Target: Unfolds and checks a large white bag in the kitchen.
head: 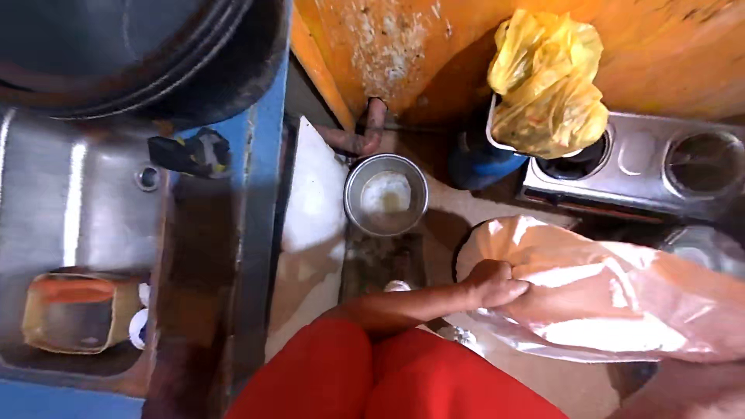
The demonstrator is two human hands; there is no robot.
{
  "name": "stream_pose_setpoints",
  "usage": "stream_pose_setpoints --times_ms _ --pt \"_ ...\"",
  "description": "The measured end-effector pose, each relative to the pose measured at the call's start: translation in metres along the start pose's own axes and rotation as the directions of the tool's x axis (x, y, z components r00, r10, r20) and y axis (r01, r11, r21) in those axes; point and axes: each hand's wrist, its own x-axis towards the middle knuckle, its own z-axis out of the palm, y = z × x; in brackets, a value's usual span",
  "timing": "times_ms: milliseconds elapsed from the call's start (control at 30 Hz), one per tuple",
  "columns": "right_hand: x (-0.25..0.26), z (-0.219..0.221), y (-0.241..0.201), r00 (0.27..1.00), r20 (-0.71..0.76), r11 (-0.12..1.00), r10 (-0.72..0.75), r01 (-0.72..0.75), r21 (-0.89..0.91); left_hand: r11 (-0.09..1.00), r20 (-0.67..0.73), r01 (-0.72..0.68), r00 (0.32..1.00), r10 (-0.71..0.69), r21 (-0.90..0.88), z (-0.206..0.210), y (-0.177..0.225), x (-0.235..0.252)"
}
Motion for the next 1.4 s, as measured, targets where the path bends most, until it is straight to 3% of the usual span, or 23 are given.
stream_pose_setpoints --times_ms 167,333,500,633,867,1000,1167,1400 --pt "0.021 -0.076 0.046 0.991 -0.111 0.991 0.076 -0.088 -0.102 0.977 0.206 0.094 0.97 -0.133 0.189 0.081 -0.025 0.051" --pt "0.034 -0.147 0.091 0.958 -0.245 0.966 0.151 -0.195 -0.168 0.934 0.311 0.11 0.924 -0.223 0.341 0.146 -0.044 0.076" --pt "0.033 -0.207 0.114 0.869 -0.436 0.941 0.233 -0.315 -0.125 0.894 0.448 -0.022 0.87 -0.203 0.448 0.197 -0.05 0.086" --pt "0.043 -0.251 0.131 0.845 -0.487 0.956 0.22 -0.285 -0.063 0.847 0.566 -0.141 0.797 -0.21 0.513 0.227 -0.031 0.1" --pt "0.05 -0.271 0.133 0.83 -0.481 0.906 0.283 -0.396 -0.149 0.797 0.592 -0.148 0.75 -0.296 0.586 0.27 -0.031 0.108" --pt "0.051 -0.27 0.129 0.84 -0.446 0.845 0.309 -0.458 -0.277 0.822 0.522 -0.06 0.798 -0.302 0.566 0.272 -0.037 0.101" --pt "0.053 -0.266 0.132 0.805 -0.473 0.76 0.358 -0.545 -0.353 0.863 0.502 -0.141 0.853 -0.142 0.485 0.268 -0.038 0.107" --pt "0.018 -0.263 0.122 0.858 -0.406 0.686 0.316 -0.502 -0.526 0.792 0.415 -0.245 0.91 -0.011 0.559 0.263 -0.039 0.092"
